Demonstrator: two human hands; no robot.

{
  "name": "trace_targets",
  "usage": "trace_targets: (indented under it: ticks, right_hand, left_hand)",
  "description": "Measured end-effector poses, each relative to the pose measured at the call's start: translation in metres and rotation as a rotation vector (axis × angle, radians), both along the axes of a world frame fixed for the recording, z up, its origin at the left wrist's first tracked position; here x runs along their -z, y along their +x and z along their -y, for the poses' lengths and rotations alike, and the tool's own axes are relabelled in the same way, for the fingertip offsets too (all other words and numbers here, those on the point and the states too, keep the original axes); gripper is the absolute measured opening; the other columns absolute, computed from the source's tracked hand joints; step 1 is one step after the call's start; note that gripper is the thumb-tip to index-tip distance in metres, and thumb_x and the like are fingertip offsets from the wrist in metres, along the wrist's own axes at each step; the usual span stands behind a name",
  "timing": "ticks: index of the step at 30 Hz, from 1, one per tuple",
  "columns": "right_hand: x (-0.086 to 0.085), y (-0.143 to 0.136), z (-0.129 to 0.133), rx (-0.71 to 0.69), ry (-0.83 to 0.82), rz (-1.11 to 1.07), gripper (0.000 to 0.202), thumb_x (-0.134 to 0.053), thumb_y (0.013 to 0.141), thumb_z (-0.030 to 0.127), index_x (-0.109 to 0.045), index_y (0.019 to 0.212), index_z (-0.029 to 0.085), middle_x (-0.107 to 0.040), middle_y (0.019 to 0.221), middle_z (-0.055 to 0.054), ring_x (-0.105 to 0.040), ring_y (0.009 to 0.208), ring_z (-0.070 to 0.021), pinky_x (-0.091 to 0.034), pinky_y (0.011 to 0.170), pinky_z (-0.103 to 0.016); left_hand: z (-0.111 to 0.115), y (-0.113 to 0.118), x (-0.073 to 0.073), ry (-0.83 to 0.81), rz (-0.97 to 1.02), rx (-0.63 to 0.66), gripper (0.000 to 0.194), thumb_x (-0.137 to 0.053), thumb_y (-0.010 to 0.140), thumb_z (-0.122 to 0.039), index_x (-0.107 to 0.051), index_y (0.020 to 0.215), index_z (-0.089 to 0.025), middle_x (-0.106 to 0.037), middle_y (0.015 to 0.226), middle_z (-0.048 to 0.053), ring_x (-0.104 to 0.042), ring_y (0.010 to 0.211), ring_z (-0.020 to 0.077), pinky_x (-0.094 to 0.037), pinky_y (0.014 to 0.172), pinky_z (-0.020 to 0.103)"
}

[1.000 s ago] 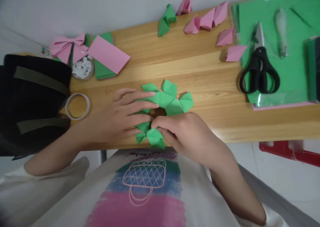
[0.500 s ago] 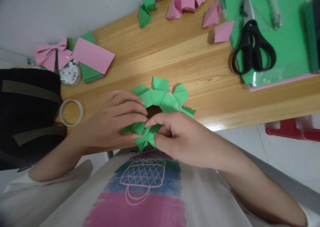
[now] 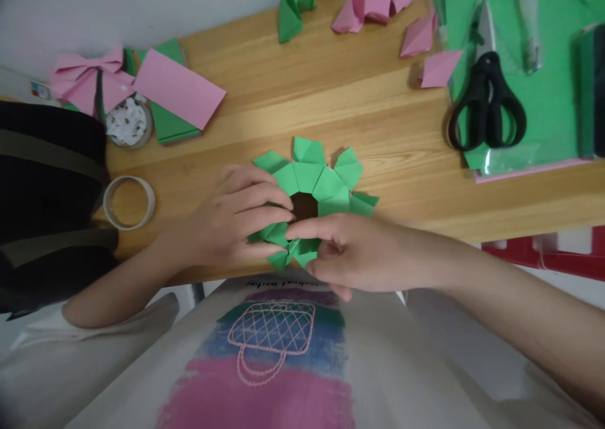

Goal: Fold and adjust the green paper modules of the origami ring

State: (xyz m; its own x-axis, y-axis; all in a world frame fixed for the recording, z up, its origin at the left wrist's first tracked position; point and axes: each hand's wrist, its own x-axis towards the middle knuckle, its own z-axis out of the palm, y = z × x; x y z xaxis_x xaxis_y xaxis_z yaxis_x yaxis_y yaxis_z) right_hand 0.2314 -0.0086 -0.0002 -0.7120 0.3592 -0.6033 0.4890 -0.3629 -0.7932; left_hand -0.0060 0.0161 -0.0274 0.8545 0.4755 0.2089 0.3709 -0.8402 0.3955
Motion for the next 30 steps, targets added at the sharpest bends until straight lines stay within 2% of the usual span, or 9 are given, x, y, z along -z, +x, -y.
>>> trace_targets:
  ticks: [2,4,8,11,15,19,22,27,30]
  right_hand:
    - [0.003,0.003,0.001,-0.053,0.252,-0.018,0.05,-0.047,0.086,0.012,-0.062,0.132,0.024,-0.052,0.05,0.009,-0.043,0.042,-0.0087,-0.03,0.041,-0.02]
    - [0.005,0.004,0.003,-0.107,0.542,-0.001,0.042,-0.048,0.087,0.012,-0.067,0.123,0.024,-0.048,0.051,0.009,-0.038,0.041,-0.0079,-0.027,0.043,-0.021]
    - [0.006,0.005,0.011,-0.242,1.109,0.115,0.049,-0.047,0.086,0.011,-0.064,0.132,0.02,-0.051,0.049,0.005,-0.035,0.042,-0.011,-0.018,0.047,-0.026]
    - [0.004,0.006,0.017,-0.379,1.354,0.253,0.053,-0.047,0.085,0.009,-0.062,0.135,0.023,-0.052,0.048,0.004,-0.031,0.041,-0.0121,-0.009,0.05,-0.03]
    - [0.001,0.005,0.018,-0.415,1.458,0.348,0.052,-0.043,0.085,0.008,-0.067,0.127,0.029,-0.046,0.046,0.003,-0.025,0.04,-0.0117,-0.006,0.051,-0.031]
    - [0.002,0.003,0.018,-0.406,1.478,0.342,0.053,-0.04,0.084,0.006,-0.067,0.124,0.028,-0.046,0.045,0.001,-0.025,0.039,-0.0133,-0.006,0.05,-0.032]
    - [0.004,0.003,0.018,-0.399,1.477,0.338,0.055,-0.04,0.082,0.006,-0.065,0.126,0.027,-0.05,0.045,0.001,-0.026,0.039,-0.0142,-0.005,0.051,-0.032]
    - [0.004,0.004,0.02,-0.386,1.478,0.321,0.059,-0.038,0.082,0.004,-0.062,0.131,0.025,-0.049,0.044,0.002,-0.023,0.039,-0.0141,-0.006,0.051,-0.033]
    - [0.003,0.005,0.021,-0.406,1.453,0.331,0.062,-0.039,0.081,0.003,-0.059,0.136,0.024,-0.051,0.045,0.003,-0.025,0.04,-0.0148,-0.008,0.051,-0.033]
  left_hand:
    - [-0.002,-0.001,0.001,-0.034,0.007,-0.002,0.016,-0.058,0.095,-0.041,-0.064,0.098,-0.026,-0.07,0.116,0.002,-0.058,0.122,0.0269,-0.045,0.101,0.046]
    - [-0.005,-0.003,0.002,-0.063,-0.001,0.023,0.018,-0.06,0.094,-0.042,-0.063,0.1,-0.026,-0.07,0.121,0.001,-0.058,0.125,0.0268,-0.046,0.102,0.046]
    - [-0.011,-0.004,0.004,-0.033,0.008,0.076,0.021,-0.061,0.094,-0.044,-0.062,0.105,-0.027,-0.071,0.119,0.0,-0.061,0.121,0.0261,-0.049,0.096,0.045]
    - [-0.014,-0.004,0.005,-0.019,0.061,0.1,0.023,-0.062,0.096,-0.042,-0.062,0.105,-0.021,-0.072,0.116,0.003,-0.062,0.118,0.0277,-0.05,0.094,0.046]
    - [-0.015,-0.006,0.004,-0.029,0.058,0.098,0.023,-0.064,0.094,-0.043,-0.061,0.107,-0.024,-0.072,0.117,0.001,-0.061,0.121,0.0259,-0.049,0.098,0.043]
    - [-0.016,-0.007,0.003,-0.046,0.017,0.093,0.022,-0.062,0.095,-0.045,-0.063,0.106,-0.026,-0.073,0.117,0.0,-0.059,0.123,0.0256,-0.047,0.099,0.043]
    - [-0.016,-0.007,0.003,-0.065,0.039,0.099,0.02,-0.061,0.095,-0.042,-0.065,0.105,-0.025,-0.073,0.117,0.002,-0.06,0.123,0.027,-0.048,0.098,0.045]
    - [-0.016,-0.007,0.004,-0.164,0.075,0.077,0.02,-0.063,0.094,-0.045,-0.066,0.104,-0.029,-0.073,0.118,0.0,-0.06,0.124,0.0265,-0.047,0.099,0.045]
    - [-0.017,-0.008,0.004,-0.122,0.071,0.096,0.022,-0.06,0.096,-0.045,-0.065,0.107,-0.027,-0.073,0.119,0.001,-0.061,0.124,0.0263,-0.048,0.098,0.045]
